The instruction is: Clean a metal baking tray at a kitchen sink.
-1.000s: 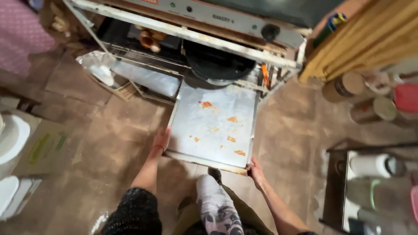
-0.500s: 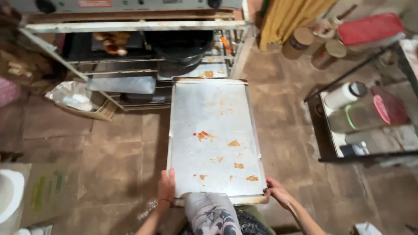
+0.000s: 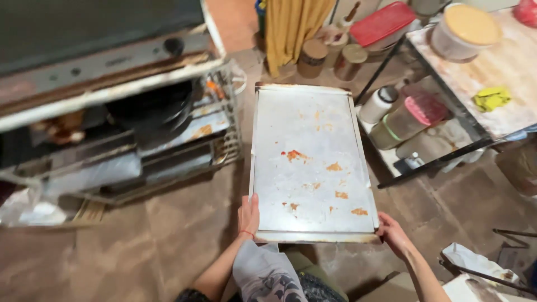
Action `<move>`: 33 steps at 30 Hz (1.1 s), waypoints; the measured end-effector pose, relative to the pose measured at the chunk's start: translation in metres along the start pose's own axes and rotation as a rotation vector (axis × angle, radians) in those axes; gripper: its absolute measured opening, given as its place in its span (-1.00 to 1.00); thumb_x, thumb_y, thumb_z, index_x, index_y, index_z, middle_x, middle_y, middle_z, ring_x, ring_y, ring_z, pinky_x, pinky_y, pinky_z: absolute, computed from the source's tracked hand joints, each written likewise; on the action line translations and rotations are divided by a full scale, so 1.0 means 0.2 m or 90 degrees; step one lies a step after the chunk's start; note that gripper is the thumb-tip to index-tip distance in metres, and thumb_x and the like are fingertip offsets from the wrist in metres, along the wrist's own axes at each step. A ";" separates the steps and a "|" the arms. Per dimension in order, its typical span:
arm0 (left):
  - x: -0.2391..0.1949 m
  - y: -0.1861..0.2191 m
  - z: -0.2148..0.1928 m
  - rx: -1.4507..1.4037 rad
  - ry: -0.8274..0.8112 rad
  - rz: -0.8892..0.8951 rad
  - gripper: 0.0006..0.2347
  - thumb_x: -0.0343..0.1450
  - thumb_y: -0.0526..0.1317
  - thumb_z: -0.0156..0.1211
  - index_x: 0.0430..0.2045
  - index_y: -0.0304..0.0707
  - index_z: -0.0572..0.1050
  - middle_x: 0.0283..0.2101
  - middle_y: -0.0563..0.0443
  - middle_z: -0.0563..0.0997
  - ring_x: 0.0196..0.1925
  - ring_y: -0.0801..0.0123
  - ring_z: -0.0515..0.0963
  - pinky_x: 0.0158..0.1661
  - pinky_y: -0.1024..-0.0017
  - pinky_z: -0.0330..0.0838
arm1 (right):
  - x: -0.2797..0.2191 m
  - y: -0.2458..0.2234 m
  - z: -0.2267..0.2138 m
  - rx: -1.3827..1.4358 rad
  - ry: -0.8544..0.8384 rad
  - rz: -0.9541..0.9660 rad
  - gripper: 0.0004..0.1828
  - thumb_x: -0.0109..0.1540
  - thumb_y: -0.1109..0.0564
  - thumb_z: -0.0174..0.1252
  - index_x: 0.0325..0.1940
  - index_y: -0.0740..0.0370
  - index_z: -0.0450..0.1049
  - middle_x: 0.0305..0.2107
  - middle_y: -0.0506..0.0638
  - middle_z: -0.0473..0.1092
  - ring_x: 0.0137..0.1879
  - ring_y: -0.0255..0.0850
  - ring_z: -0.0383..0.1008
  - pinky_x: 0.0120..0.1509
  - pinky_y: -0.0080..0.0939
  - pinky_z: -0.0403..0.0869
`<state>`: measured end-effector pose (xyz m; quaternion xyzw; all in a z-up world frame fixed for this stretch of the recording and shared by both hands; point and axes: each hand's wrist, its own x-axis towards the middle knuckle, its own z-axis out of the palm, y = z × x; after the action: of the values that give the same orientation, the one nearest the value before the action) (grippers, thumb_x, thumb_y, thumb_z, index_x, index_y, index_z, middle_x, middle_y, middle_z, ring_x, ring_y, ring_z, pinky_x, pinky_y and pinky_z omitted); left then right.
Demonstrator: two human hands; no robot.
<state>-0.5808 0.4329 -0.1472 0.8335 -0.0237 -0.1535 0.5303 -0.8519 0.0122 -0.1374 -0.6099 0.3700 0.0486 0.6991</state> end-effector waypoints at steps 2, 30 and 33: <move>0.20 0.15 0.11 0.006 -0.009 0.003 -0.52 0.51 0.16 -0.16 -0.14 -0.37 0.41 -0.26 -0.52 0.60 -0.16 -0.35 0.60 -0.13 -0.07 0.41 | 0.12 -0.19 -0.05 0.033 0.016 -0.039 -0.31 -0.01 0.43 -0.06 0.23 0.26 0.43 -0.21 -0.05 0.47 -0.19 -0.28 0.38 -0.22 -0.31 0.34; 3.11 2.20 0.16 -0.194 0.216 0.192 -0.48 0.42 0.03 0.29 -0.01 -0.59 0.39 0.00 -0.28 0.59 0.02 0.23 0.56 0.09 0.35 0.42 | 3.19 -3.68 0.10 0.044 -0.198 -0.358 -0.32 0.01 0.36 -0.11 0.23 0.39 0.48 -0.25 -0.06 0.46 -0.25 -0.33 0.37 -0.21 -0.37 0.34; 3.51 2.32 0.13 -0.175 0.264 0.216 -0.40 0.43 0.01 0.33 0.08 -0.64 0.26 0.04 -0.30 0.54 0.07 0.24 0.53 0.11 0.35 0.38 | 3.50 -4.02 0.25 0.083 -0.253 -0.346 -0.32 -0.05 0.36 -0.14 0.17 0.40 0.45 -0.25 -0.05 0.48 -0.25 -0.33 0.41 -0.18 -0.40 0.41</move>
<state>0.1371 0.0659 0.0939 0.7515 -0.0326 0.1089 0.6499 0.0927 -0.4141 0.1152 -0.6187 0.0526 -0.0456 0.7825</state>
